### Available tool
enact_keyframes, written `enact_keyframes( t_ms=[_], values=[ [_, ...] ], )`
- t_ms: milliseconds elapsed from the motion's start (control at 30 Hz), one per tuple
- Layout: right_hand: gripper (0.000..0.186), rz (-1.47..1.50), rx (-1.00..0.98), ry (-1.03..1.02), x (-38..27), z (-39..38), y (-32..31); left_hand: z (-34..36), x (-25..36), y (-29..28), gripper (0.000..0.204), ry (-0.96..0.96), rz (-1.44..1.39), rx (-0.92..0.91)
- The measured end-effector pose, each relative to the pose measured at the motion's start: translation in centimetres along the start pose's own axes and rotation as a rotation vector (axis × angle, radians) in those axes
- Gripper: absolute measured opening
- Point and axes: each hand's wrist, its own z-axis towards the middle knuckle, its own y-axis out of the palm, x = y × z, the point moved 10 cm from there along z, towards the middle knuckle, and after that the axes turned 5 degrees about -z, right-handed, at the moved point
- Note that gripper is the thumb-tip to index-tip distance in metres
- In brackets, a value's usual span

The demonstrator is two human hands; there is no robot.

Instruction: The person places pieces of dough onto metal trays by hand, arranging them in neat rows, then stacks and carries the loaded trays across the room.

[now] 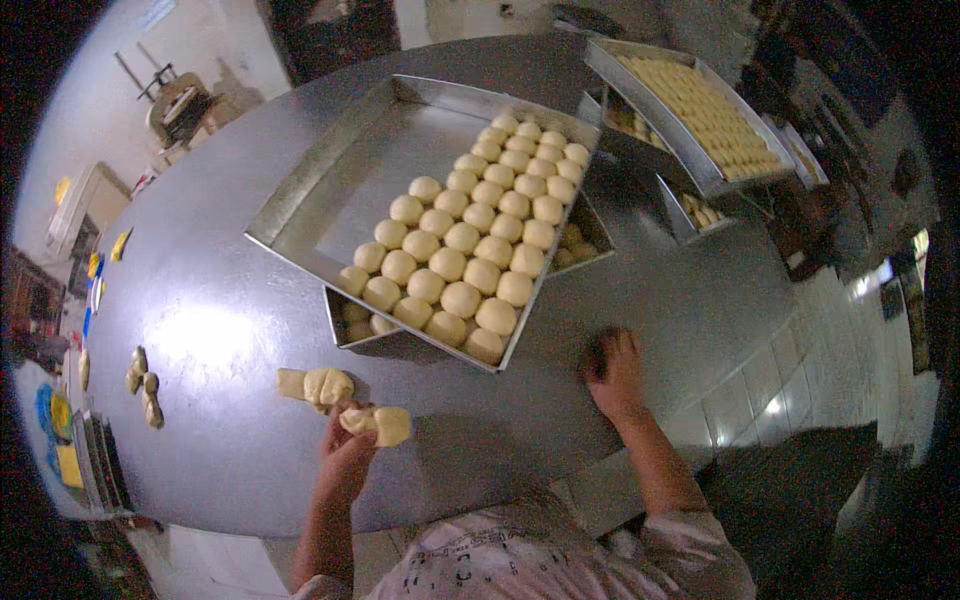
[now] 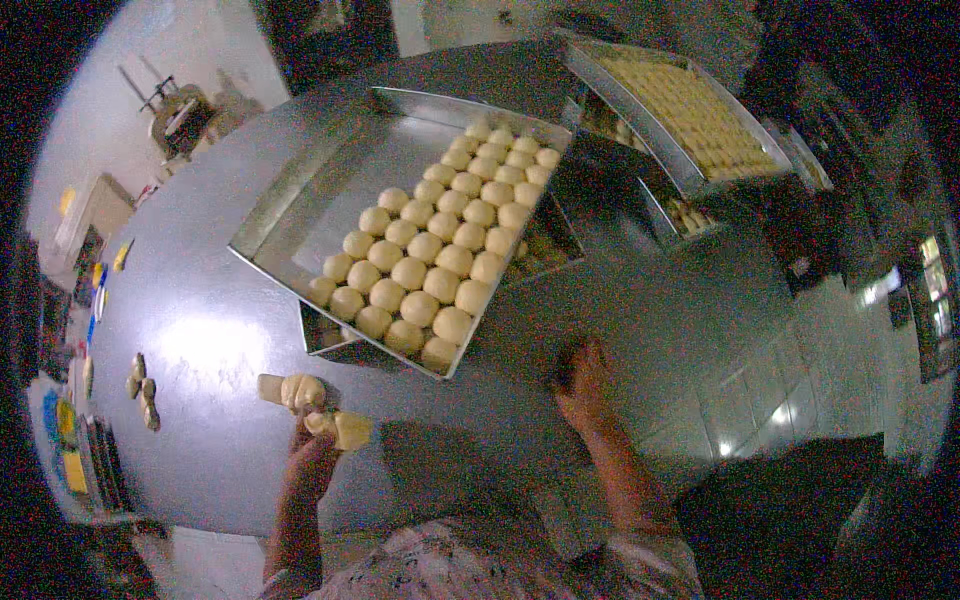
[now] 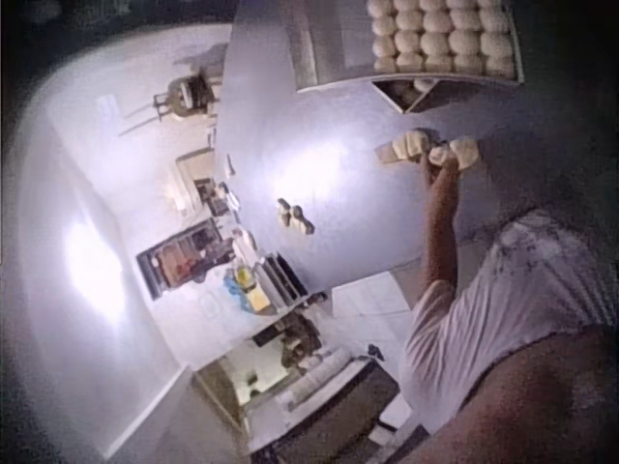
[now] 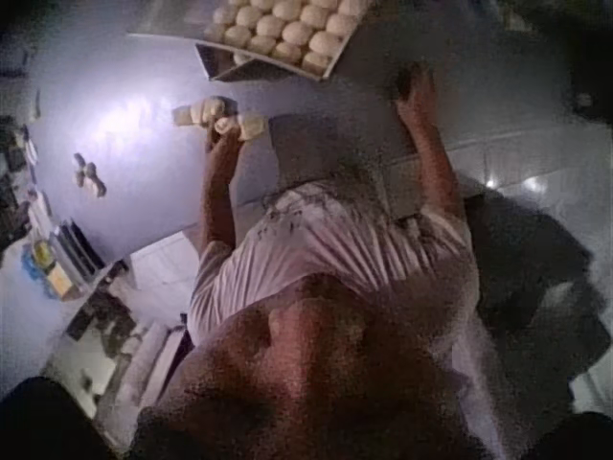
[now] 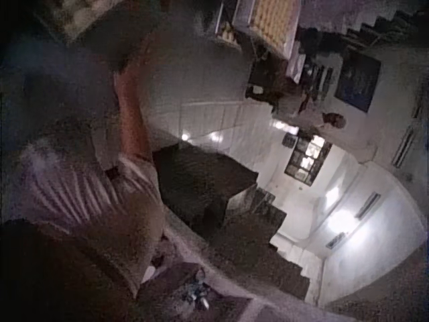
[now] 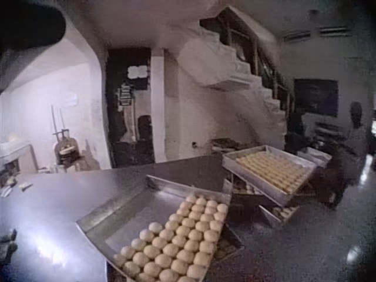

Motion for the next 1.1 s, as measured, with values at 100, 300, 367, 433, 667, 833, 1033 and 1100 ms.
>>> enact_keyframes(
  t_ms=[100, 300, 367, 433, 667, 833, 1033, 1100],
  values=[
    [0.037, 0.244, -0.206, 0.178, 5.4, 1.3, -1.1, -1.0, 2.9, -1.6, 0.038, 0.124, 0.056, -0.007],
    [0.029, 1.127, 0.443, -0.152, -4.6, 16.6, -17.0, -3.8, 4.1, -3.8, 0.049, 0.213, 0.15, 0.175],
    [0.031, 1.086, 0.705, -0.271, -10.2, 19.7, -23.8, -3.8, 4.1, -1.8, 0.054, 0.246, 0.14, 0.158],
    [0.027, 1.095, 0.696, -0.297, -14.5, 23.5, -21.6, -3.9, 4.3, 0.4, 0.059, 0.301, 0.118, 0.095],
    [0.02, 0.932, 0.299, -0.447, -25.0, 19.7, -15.0, -6.0, 6.3, -3.7, 0.045, 0.393, 0.186, 0.162],
    [0.042, 1.024, -0.372, -0.891, -34.2, -3.1, -13.6, -5.6, 5.0, -0.2, 0.029, 0.278, 0.251, -0.056],
    [0.025, 1.061, -0.35, -0.306, -21.1, -9.0, -2.6, -6.1, 8.6, -11.2, 0.023, 0.347, 0.302, 0.083],
    [0.03, 0.43, -0.084, -0.312, -14.0, -9.4, -2.6, -6.8, 11.3, -13.2, 0.029, 0.411, 0.144, 0.12]
  ],
)
